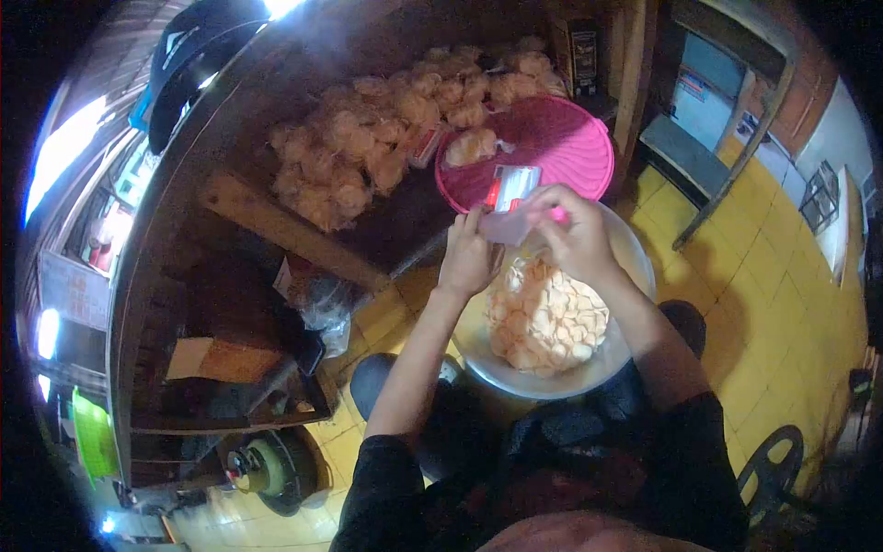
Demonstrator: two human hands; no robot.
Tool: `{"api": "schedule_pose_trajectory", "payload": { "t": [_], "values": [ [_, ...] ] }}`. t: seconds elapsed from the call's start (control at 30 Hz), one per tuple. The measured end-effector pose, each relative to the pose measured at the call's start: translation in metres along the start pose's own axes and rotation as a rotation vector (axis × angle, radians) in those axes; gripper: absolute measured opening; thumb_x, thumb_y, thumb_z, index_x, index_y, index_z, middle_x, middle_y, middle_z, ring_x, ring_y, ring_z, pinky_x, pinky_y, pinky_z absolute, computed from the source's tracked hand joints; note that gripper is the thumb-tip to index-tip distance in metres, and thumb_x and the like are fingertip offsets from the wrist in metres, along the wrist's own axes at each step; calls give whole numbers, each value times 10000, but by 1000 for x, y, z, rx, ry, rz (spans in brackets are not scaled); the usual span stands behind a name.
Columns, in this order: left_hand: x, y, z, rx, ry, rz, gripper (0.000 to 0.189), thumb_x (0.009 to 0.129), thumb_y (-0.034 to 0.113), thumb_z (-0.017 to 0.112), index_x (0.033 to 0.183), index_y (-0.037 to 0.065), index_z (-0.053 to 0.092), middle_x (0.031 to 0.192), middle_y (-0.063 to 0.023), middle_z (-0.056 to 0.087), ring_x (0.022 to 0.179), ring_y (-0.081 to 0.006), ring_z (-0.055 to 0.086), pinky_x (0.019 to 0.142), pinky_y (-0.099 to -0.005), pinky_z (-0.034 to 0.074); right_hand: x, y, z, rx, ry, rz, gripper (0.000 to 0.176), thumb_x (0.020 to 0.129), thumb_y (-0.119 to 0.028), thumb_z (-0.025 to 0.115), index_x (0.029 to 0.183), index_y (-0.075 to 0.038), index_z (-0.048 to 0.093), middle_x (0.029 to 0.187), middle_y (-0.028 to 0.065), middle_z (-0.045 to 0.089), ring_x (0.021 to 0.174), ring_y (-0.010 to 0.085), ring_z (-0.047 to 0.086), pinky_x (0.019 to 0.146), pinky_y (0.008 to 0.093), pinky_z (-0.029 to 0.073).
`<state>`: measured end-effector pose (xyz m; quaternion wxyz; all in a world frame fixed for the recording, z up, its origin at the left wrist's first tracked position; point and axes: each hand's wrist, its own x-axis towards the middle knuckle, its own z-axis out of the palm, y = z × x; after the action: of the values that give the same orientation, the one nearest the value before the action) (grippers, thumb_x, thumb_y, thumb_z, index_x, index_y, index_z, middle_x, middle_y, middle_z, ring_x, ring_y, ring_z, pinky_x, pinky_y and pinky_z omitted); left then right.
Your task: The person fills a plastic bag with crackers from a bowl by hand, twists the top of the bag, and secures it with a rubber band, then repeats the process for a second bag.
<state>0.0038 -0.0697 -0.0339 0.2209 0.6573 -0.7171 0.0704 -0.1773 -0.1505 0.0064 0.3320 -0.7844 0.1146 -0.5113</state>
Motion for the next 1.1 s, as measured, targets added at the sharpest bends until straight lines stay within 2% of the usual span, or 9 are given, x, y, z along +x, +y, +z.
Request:
{"api": "schedule_pose_trajectory", "payload": {
  "t": [0.07,0.37,0.43,0.5,0.77,0.83,0.87,0.97,1.1],
  "values": [
    [0,0,-2,-7,-14,-25,331,760,140,655,1076,45,634,1245,-203,485,1101,-381,464,928,-462,408,-4,-5,-7,436,157,276,70,906,-72,622,902,-2,631,888,41,660,853,110,618,769,265,482],
    [-9,1,-43,-422,371,-211,250,729,22,624,975,16,664,1077,-157,623,1034,-338,561,923,-404,432,-8,-10,-8,386,21,469,155,930,-117,619,983,23,657,842,16,675,764,47,582,681,213,466],
    [-12,6,-55,-411,416,-177,148,837,51,576,958,3,646,1027,-130,648,979,-236,606,853,-293,459,-11,-7,-3,359,-60,451,153,913,-114,634,979,22,660,827,18,679,755,53,584,672,233,469],
    [-19,16,-67,-961,120,-474,133,901,93,579,961,-1,651,948,-56,660,908,-154,591,816,-291,460,-15,-2,4,305,-108,444,157,900,-118,646,972,20,663,825,32,683,755,60,591,672,243,472],
    [-39,27,-53,-1190,-184,-582,136,890,181,669,927,55,705,837,17,654,664,-52,515,600,-207,383,-22,-7,24,174,-136,405,178,849,-168,702,938,-14,685,767,76,673,694,101,606,640,273,478],
    [-43,23,-47,-1301,-176,-803,112,868,177,697,914,76,704,839,12,662,665,-56,533,594,-219,410,-16,-18,16,-357,-268,349,217,812,-202,747,924,-25,688,761,75,669,680,109,606,628,271,480],
    [-46,23,-44,-1311,-166,-815,112,868,177,697,914,76,704,839,12,662,665,-56,533,594,-219,410,-16,-17,18,-264,-419,564,273,783,-233,782,914,-17,677,762,80,667,681,102,605,626,276,485],
    [-52,32,-36,-1435,-158,-928,108,872,184,696,917,87,680,843,1,662,675,-76,558,598,-234,436,-41,16,36,266,-461,528,260,804,-216,768,904,-1,661,765,71,667,690,84,604,632,267,490],
    [-55,24,-37,-1668,-152,-977,131,903,191,662,954,77,623,887,-25,660,755,-118,616,641,-259,485,-34,3,36,404,-450,603,214,843,-176,729,893,18,655,755,60,665,696,75,605,636,257,494]
  ]
}}
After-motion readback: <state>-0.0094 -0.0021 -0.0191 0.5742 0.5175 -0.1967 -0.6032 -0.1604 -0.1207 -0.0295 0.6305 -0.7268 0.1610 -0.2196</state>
